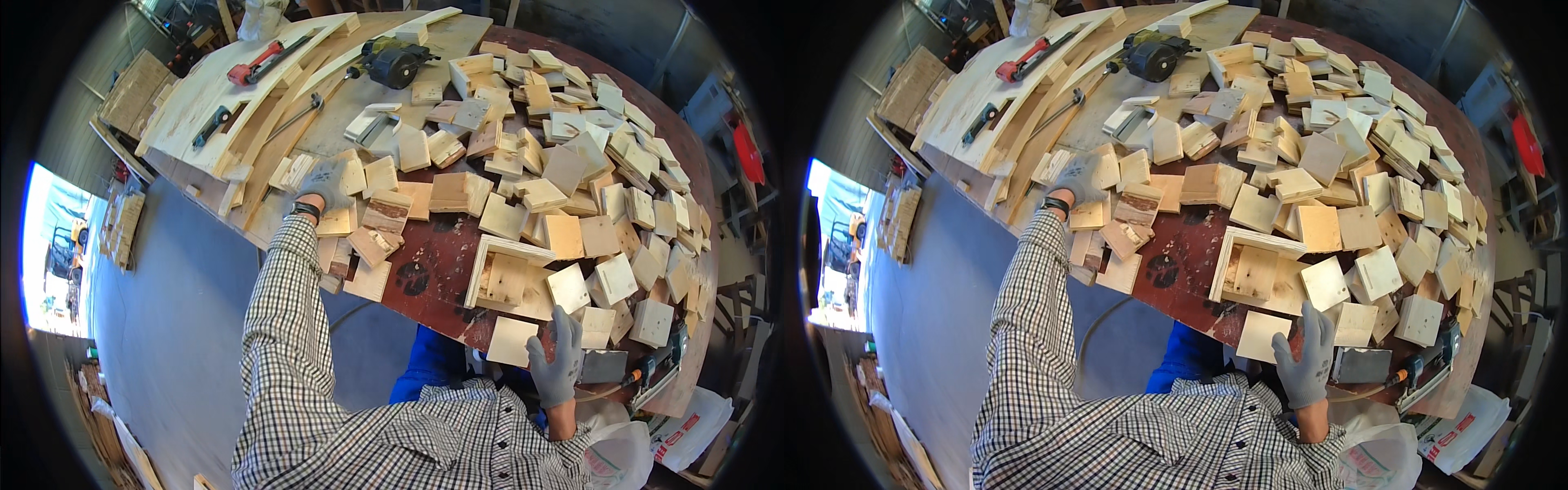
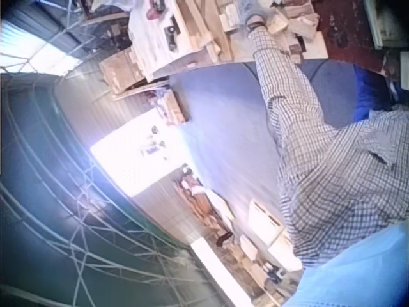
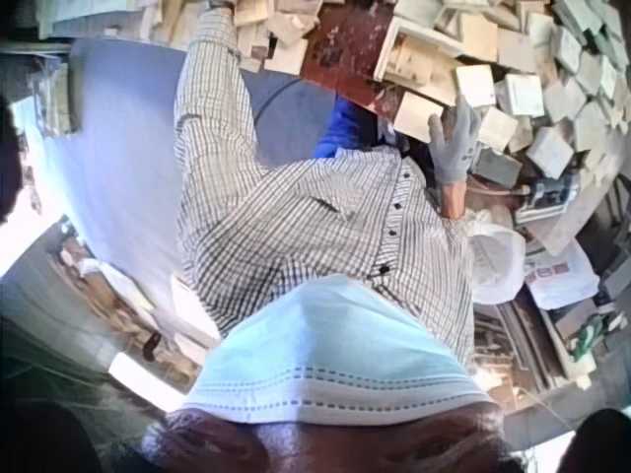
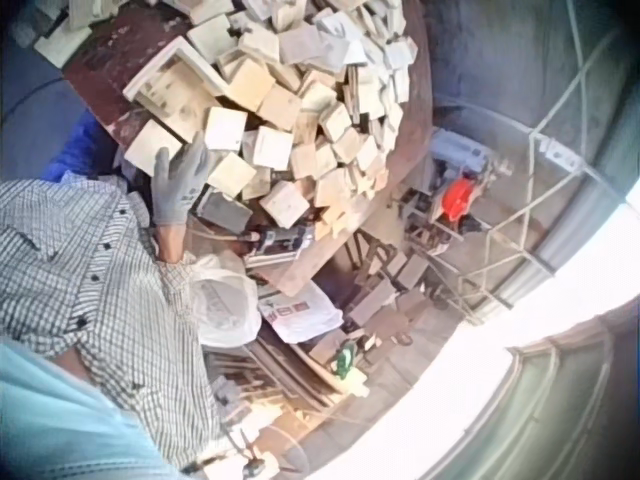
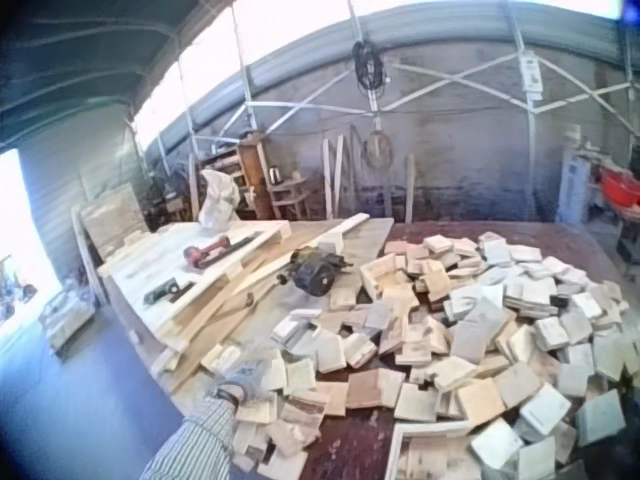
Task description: The person sands a small wooden block with a sanding block, rotating it to smooth all sides. They then place the block into a larger wooden box on the table among many other pieces.
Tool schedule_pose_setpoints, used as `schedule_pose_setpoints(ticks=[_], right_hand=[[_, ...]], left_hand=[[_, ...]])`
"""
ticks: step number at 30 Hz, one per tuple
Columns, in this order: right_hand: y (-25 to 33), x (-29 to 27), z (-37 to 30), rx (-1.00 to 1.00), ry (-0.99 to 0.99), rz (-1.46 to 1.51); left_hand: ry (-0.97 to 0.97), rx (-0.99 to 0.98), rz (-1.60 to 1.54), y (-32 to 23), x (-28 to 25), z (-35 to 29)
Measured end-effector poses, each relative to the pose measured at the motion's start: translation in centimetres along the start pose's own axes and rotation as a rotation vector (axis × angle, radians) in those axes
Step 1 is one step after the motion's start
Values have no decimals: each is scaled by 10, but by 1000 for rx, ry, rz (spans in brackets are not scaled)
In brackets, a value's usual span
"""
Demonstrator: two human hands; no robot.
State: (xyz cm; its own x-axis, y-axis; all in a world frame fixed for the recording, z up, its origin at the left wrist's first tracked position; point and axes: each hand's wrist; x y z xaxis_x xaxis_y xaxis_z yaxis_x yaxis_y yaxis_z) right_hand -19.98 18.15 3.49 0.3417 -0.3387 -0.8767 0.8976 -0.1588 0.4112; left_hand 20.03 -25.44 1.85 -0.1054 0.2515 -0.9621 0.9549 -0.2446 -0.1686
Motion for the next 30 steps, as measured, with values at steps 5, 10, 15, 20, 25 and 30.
schedule_pose_setpoints(ticks=[5, 10, 15, 20, 25, 30], right_hand=[[-10, -3, -10, 72, -43, 1], [-15, -3, -13, 73, -28, 15], [-13, 2, -12, 105, -37, 115], [-2, 6, -8, 46, -32, 156], [4, -2, -8, 4, -29, 112], [-1, -6, -14, 65, -74, 150]], left_hand=[[19, -90, -52, -11, 18, 36], [-375, 55, -195, 11, 8, 25], [-139, 328, -1463, -5, -16, -5], [186, 764, -2232, -60, -20, -82], [352, 849, -2328, -94, -10, -108], [398, 816, -2364, -100, -11, -115]])
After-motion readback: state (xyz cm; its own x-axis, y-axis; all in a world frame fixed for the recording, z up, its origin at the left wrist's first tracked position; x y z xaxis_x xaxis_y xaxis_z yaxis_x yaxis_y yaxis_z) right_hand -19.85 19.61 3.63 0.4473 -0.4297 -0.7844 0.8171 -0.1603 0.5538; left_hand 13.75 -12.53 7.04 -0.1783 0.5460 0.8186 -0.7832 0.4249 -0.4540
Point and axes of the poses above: each hand's wrist, its own z-axis towards the middle knuckle, its own x-axis out of the palm, y = z × x, and after that the axes turned 15 degrees about -z, right-handed
